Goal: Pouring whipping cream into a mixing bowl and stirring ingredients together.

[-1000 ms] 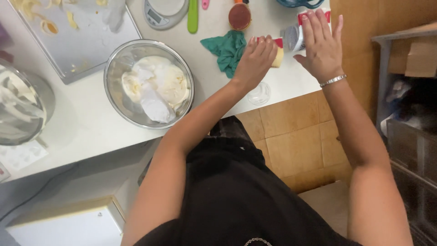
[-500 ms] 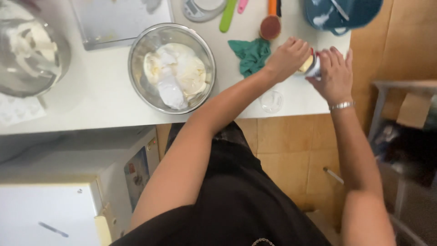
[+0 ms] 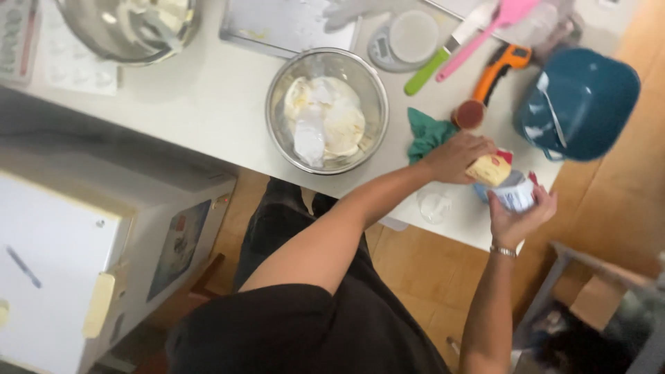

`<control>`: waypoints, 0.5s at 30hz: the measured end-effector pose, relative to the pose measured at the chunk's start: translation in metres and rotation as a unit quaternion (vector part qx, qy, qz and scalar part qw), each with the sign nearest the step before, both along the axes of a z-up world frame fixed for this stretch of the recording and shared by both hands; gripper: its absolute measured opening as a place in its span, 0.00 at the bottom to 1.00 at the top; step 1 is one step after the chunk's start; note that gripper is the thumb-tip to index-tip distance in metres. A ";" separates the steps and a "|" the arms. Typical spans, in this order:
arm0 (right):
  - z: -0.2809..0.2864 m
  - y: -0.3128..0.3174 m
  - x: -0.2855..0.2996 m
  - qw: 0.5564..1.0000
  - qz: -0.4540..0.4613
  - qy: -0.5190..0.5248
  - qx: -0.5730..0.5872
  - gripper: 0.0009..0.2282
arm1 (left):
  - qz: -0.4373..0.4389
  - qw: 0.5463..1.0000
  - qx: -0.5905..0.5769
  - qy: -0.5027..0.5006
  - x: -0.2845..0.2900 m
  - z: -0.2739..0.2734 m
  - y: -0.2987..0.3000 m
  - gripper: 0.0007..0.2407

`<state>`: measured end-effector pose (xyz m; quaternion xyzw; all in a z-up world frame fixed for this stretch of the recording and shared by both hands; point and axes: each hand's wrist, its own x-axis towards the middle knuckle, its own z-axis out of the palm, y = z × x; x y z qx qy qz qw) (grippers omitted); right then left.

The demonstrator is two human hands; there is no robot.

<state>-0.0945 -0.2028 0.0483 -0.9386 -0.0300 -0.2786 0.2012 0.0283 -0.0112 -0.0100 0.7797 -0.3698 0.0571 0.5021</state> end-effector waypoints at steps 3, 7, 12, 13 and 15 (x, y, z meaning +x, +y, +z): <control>-0.034 -0.028 -0.007 0.987 0.086 0.021 0.136 0.39 | -0.027 0.999 -0.031 0.023 -0.002 -0.022 -0.008 0.33; -0.039 -0.030 -0.009 0.980 0.060 0.092 0.168 0.42 | -0.046 0.998 -0.031 0.019 0.001 -0.019 0.001 0.36; -0.033 -0.013 0.000 0.975 0.106 0.034 0.191 0.44 | -0.032 0.999 0.014 0.017 -0.003 -0.043 -0.012 0.35; -0.048 -0.022 -0.002 0.974 0.116 0.036 0.193 0.44 | -0.022 0.999 0.017 0.017 -0.003 -0.045 -0.014 0.35; -0.076 -0.041 -0.008 0.940 0.107 0.084 0.313 0.42 | -0.010 1.000 0.011 -0.003 -0.006 -0.050 -0.018 0.36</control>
